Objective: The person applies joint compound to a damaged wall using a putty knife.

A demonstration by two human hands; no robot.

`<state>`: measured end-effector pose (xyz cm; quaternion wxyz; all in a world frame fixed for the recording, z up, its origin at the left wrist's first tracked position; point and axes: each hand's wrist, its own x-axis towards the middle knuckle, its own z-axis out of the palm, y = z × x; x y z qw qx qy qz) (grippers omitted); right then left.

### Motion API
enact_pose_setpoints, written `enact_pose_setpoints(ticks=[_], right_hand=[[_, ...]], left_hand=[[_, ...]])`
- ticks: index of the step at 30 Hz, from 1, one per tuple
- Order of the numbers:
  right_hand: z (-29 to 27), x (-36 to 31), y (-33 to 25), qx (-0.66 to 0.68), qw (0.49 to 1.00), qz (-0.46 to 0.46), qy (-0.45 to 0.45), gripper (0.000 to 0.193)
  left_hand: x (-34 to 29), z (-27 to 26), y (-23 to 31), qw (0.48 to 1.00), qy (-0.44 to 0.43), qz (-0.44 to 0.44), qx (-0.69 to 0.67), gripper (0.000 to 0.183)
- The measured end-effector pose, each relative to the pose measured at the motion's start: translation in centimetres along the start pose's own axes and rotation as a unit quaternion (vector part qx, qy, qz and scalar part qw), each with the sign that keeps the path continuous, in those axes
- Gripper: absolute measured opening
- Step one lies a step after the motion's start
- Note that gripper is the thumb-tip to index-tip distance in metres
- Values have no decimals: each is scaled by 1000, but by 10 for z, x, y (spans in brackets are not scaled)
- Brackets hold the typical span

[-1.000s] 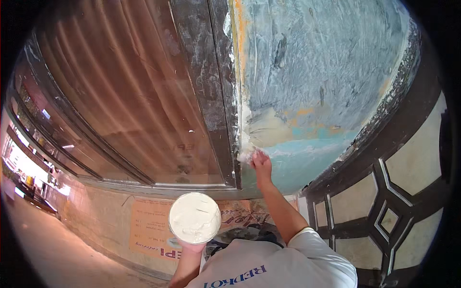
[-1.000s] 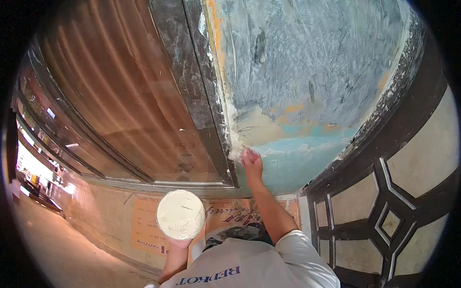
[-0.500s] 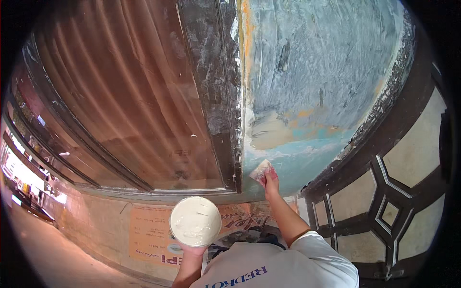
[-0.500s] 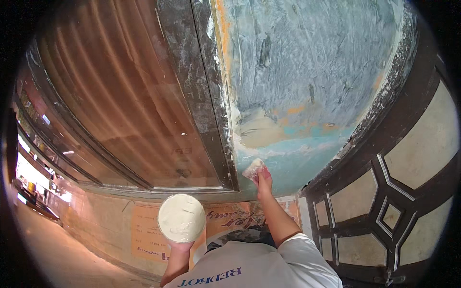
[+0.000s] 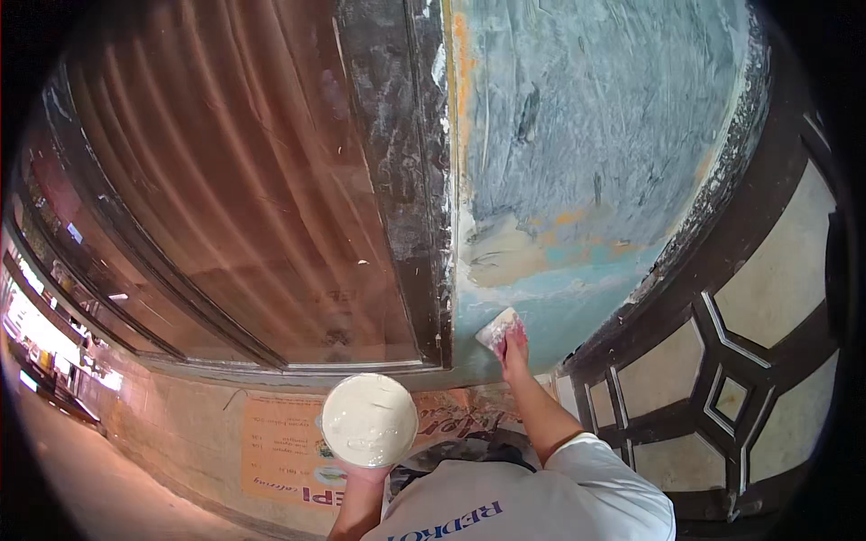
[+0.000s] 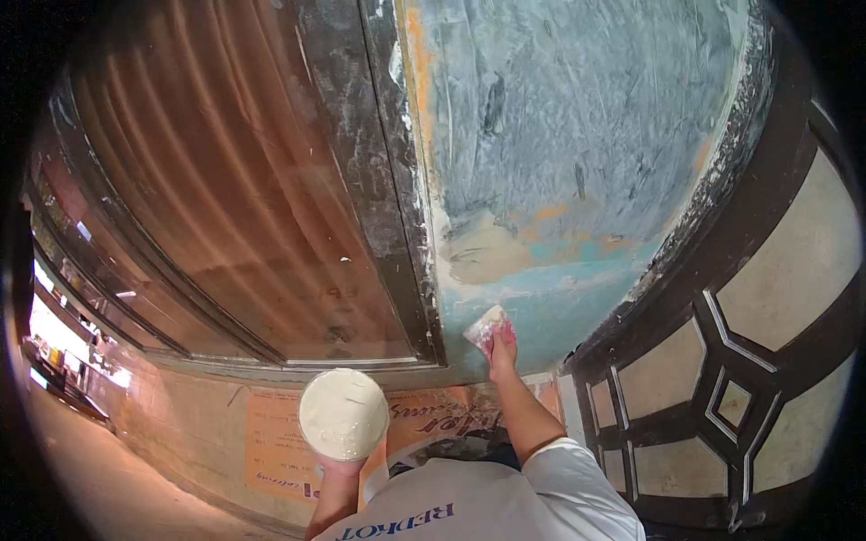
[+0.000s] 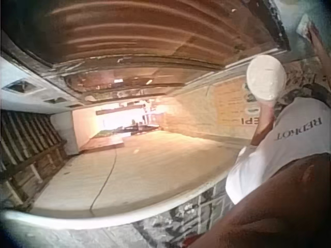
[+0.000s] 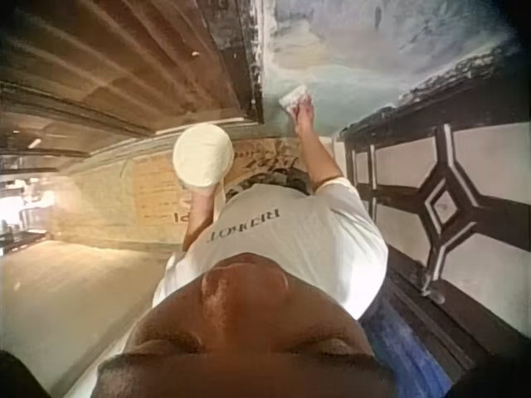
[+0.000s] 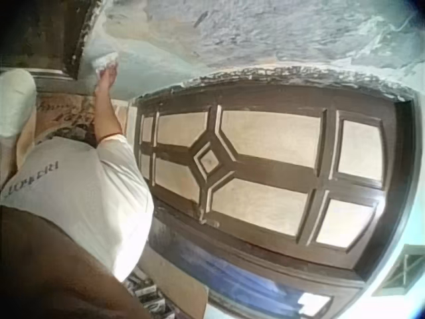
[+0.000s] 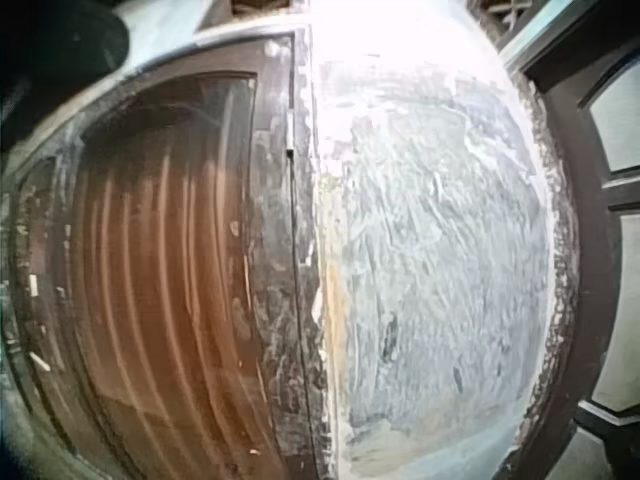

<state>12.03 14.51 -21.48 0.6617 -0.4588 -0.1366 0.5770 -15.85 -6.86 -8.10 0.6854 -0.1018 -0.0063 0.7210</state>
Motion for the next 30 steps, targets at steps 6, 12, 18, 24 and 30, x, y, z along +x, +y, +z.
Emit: enact_pose_setpoints(ticks=[6, 12, 18, 24, 30], right_hand=[[39, 0, -39, -220, 959, -97, -152, 35], [80, -38, -92, -493, 782, -337, -179, 33], [73, -29, -119, -603, 651, -434, -157, 33], [110, -37, -183, -684, 524, -470, -192, 31], [158, -40, -236, -683, 460, -554, -119, 29]], left_hand=[[-2, -11, 6, 997, -3, 21, 79, 63], [-1, -22, 7, 984, -17, 70, 166, 62], [2, -33, 15, 971, -54, 83, 217, 66], [4, -15, 8, 995, -25, 56, 83, 69], [8, -9, -1, 983, -78, 32, 162, 69]])
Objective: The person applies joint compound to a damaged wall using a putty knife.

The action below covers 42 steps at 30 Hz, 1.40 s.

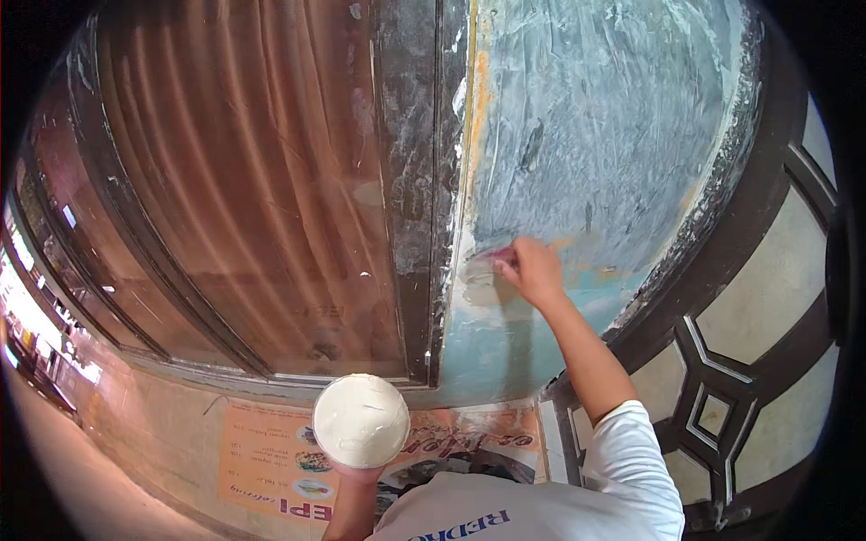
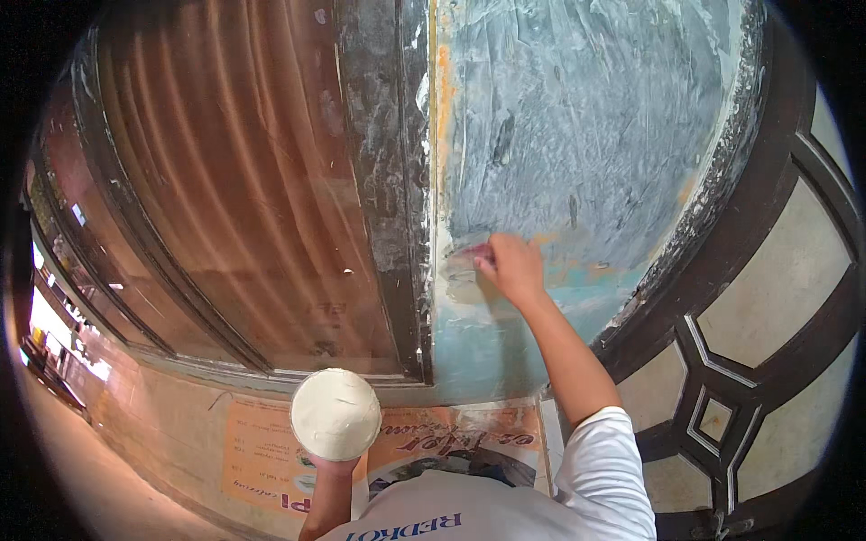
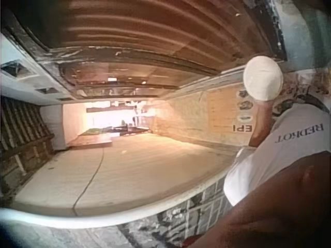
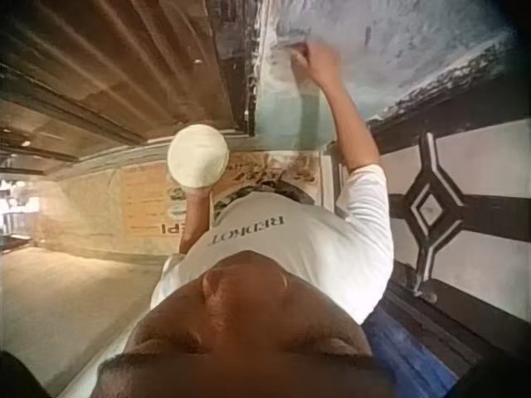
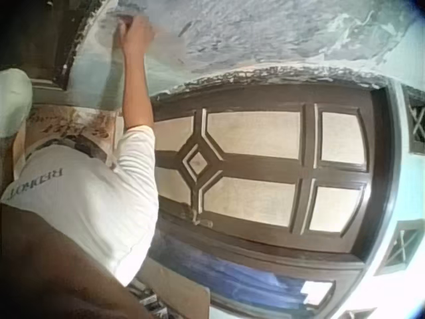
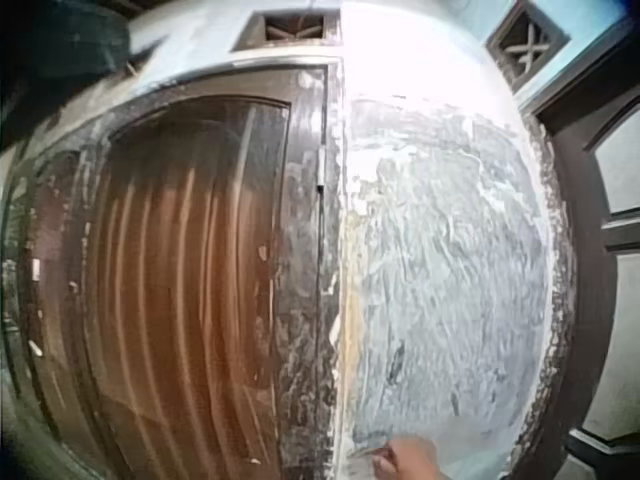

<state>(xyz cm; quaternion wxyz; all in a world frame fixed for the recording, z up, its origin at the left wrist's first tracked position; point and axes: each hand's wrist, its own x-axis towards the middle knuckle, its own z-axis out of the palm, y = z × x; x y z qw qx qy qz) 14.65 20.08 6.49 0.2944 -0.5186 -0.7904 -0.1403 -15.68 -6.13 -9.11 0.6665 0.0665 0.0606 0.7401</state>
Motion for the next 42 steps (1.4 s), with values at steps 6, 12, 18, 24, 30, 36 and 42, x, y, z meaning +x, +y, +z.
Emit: enact_pose_setpoints(ticks=[6, 12, 18, 24, 30, 36, 42], right_hand=[[-23, -17, -14, 151, 962, 171, 153, 34], [-5, -65, -39, 344, 914, 199, 80, 34], [0, -79, -50, 439, 886, 137, -55, 41], [-41, -44, -86, 415, 868, 24, -273, 46], [-42, -39, -125, 364, 874, -68, -314, 49], [-39, -44, -134, 324, 881, -40, -343, 47], [-31, -58, -136, 348, 894, -40, -281, 45]], left_hand=[[4, 17, -8, 999, -25, 1, 25, 68], [12, 15, -13, 996, -72, -25, -36, 73], [30, 17, -20, 998, -50, -43, 10, 77], [41, 25, -28, 996, -81, -29, 36, 75], [42, 18, -33, 990, -142, -20, 2, 73], [32, 20, -33, 996, -45, -56, -61, 70], [30, 18, -30, 994, -74, -70, -45, 65]])
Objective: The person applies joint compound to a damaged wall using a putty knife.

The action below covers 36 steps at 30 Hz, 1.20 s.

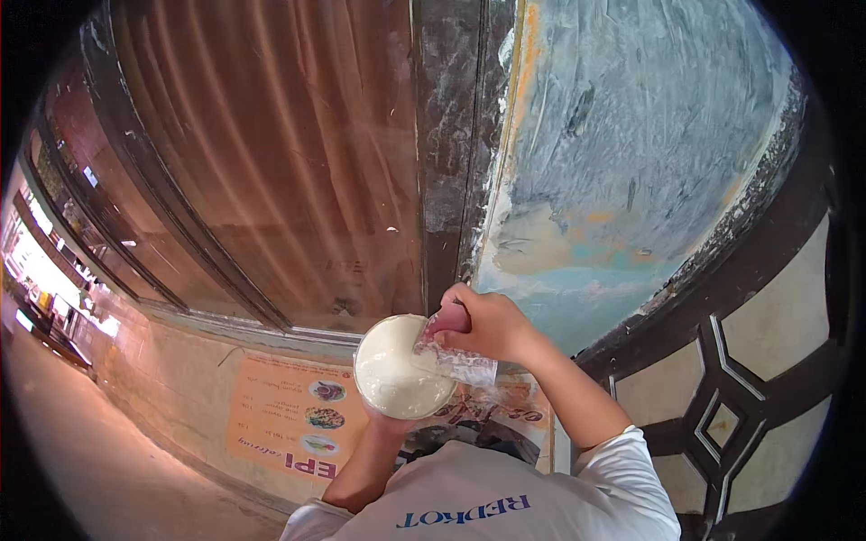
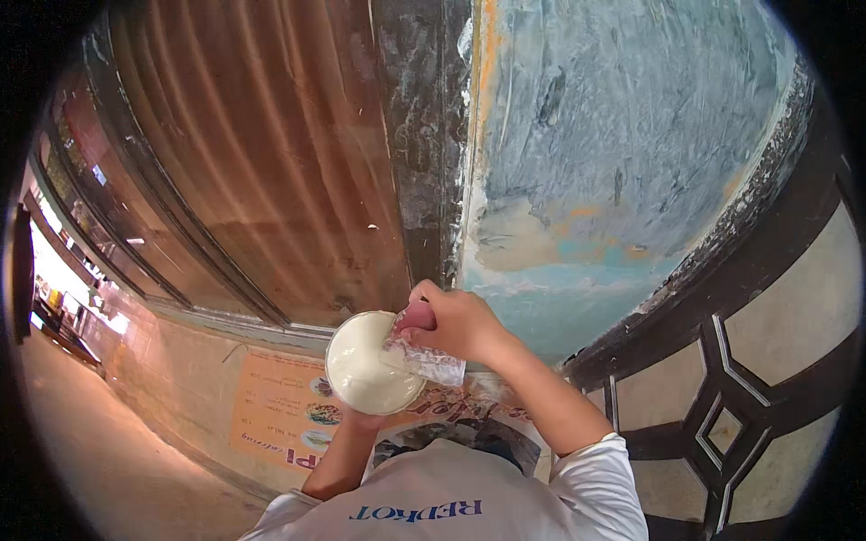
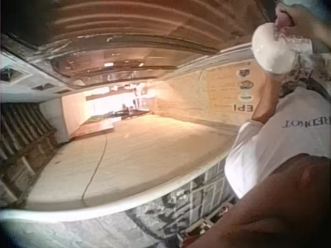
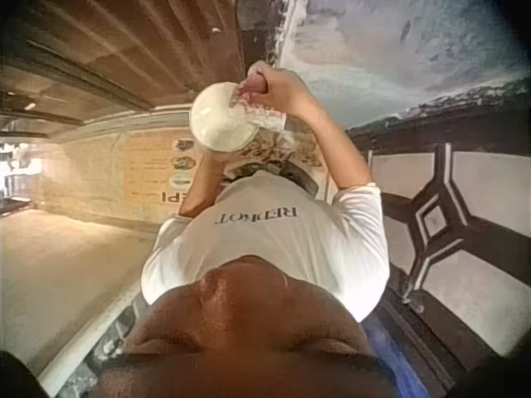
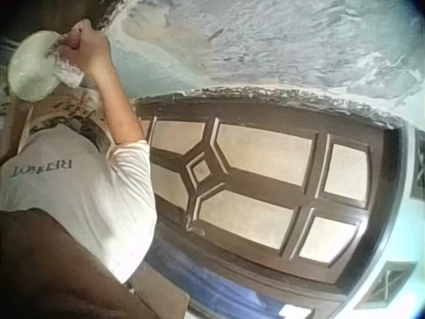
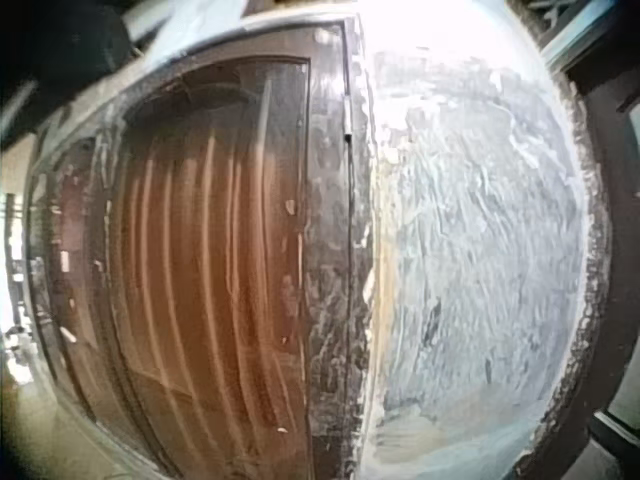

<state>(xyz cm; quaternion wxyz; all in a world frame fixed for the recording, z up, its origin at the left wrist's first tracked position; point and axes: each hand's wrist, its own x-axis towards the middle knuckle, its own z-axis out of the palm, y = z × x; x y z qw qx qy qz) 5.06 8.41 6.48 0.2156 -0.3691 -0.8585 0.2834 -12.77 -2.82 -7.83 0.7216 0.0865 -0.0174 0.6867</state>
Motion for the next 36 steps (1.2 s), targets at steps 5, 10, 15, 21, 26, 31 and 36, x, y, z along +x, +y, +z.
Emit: enact_pose_setpoints(ticks=[5, 10, 15, 21, 26, 31, 36], right_hand=[[-5, -19, 5, 81, 991, 5, 103, 40], [-3, -49, 11, 9, 990, -10, 143, 29], [0, -80, 36, 17, 990, 32, 136, 38], [-4, -102, 78, -43, 983, 82, 157, 30], [-8, -88, 113, 39, 968, 138, 207, 30], [-36, -40, 115, -55, 950, 119, 282, 26], [-61, 4, 109, -186, 943, 61, 269, 22]], left_hand=[[5, 12, -3, 1000, -11, 24, 8, 64], [9, -3, -3, 998, -6, 13, -66, 74], [12, 2, -18, 1000, -4, -4, -30, 72], [12, -4, -24, 991, -5, 10, 134, 64], [5, -17, -30, 959, 11, 59, 275, 55], [-9, 5, -39, 995, 71, 56, 43, 57], [-27, 14, -41, 994, 64, 88, 28, 60]])
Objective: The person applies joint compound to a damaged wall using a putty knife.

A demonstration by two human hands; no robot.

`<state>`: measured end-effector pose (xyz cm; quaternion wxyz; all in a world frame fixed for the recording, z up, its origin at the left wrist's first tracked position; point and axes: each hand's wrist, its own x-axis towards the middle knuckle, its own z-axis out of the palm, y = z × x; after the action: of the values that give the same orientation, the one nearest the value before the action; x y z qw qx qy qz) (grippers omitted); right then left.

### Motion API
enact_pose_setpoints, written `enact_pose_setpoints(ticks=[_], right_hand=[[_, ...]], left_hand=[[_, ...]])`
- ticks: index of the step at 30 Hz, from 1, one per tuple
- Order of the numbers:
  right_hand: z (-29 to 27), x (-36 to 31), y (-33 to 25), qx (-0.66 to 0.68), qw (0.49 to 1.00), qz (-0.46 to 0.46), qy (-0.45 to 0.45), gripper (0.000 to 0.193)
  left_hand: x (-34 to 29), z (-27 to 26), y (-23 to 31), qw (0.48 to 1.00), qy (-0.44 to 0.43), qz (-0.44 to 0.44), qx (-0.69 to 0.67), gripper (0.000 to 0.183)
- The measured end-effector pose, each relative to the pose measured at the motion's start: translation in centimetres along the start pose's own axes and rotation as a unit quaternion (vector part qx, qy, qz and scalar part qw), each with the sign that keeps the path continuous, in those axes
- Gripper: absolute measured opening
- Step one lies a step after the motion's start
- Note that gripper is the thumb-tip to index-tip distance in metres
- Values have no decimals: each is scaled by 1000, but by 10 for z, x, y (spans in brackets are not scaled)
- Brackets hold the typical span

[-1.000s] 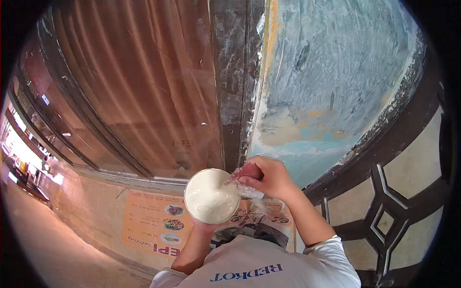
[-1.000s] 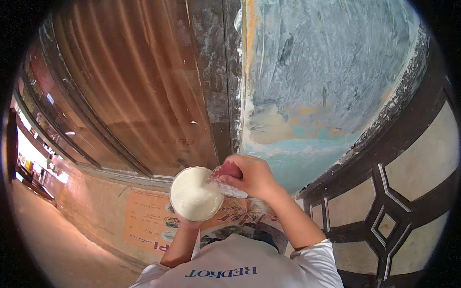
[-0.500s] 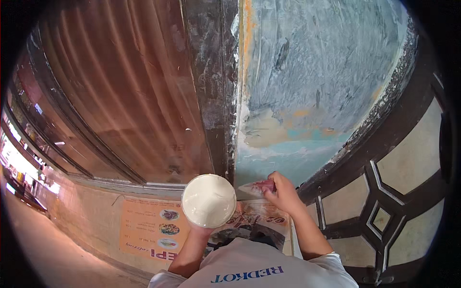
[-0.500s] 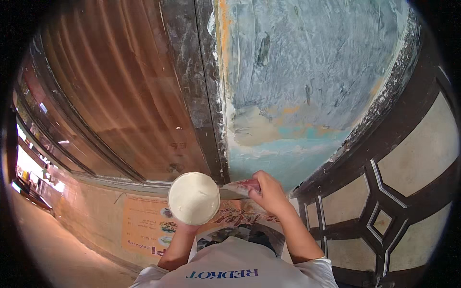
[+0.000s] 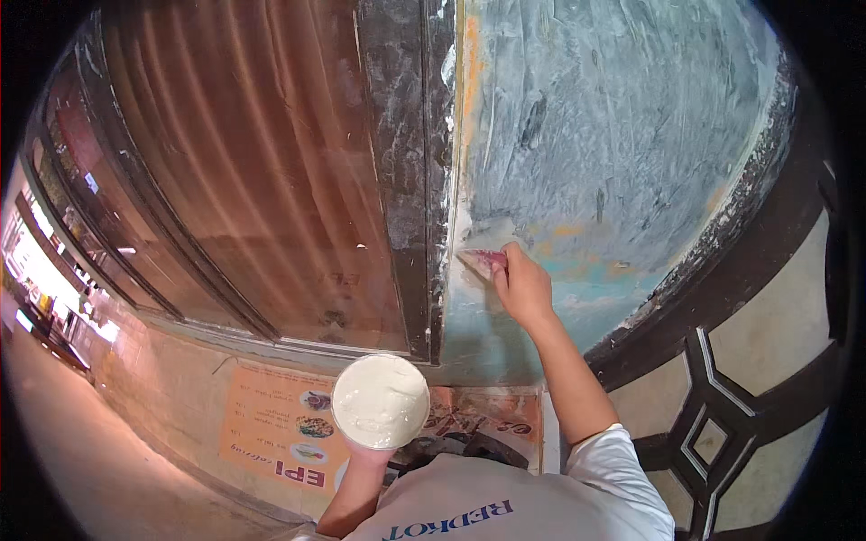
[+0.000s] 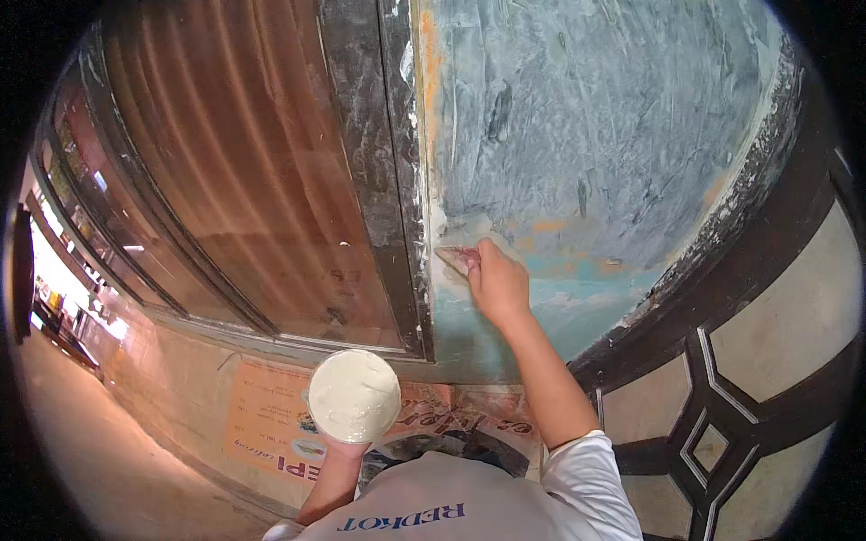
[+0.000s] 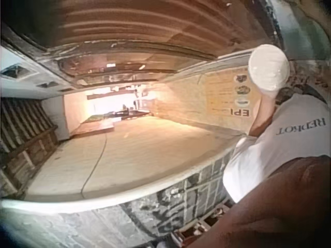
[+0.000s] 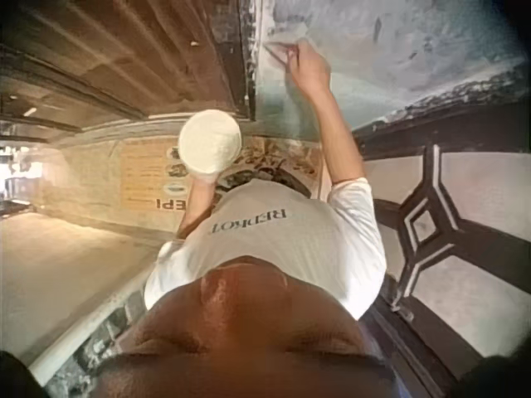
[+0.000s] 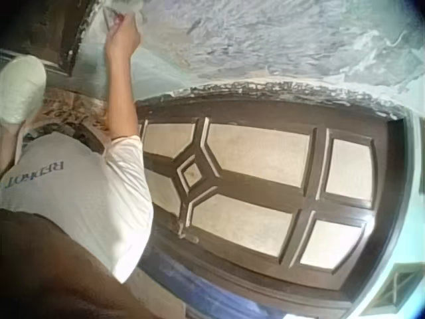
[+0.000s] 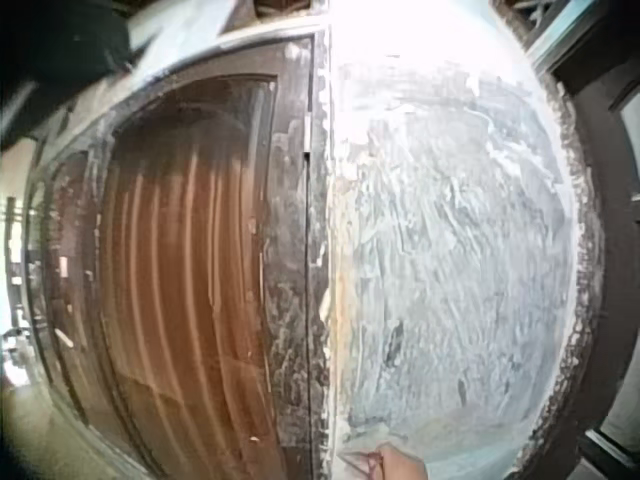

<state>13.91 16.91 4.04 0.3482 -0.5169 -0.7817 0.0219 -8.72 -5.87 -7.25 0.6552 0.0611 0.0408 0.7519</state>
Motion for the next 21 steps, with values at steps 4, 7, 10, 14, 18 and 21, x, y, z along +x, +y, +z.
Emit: enact_pose_setpoints(ticks=[4, 7, 10, 14, 18, 21], right_hand=[[-29, 26, 3, -21, 995, -43, 88, 10], [-37, 25, -2, 23, 994, -45, 98, 9], [-29, 14, 2, 53, 992, -94, 65, 12], [-24, 22, 9, -70, 990, -118, -36, 17], [-31, 26, -1, 38, 988, -71, 130, 12], [-25, 8, -7, 67, 992, -98, 48, 14]], left_hand=[[-5, 5, 0, 999, 31, 7, -26, 60], [-6, 11, 3, 997, 5, 40, 60, 62], [-7, -3, 5, 998, 39, 21, -52, 62], [-2, 8, 0, 1000, 2, 18, -16, 62], [-1, 10, 4, 998, 54, 29, -10, 61], [-4, 3, 9, 999, 51, 12, -13, 61]])
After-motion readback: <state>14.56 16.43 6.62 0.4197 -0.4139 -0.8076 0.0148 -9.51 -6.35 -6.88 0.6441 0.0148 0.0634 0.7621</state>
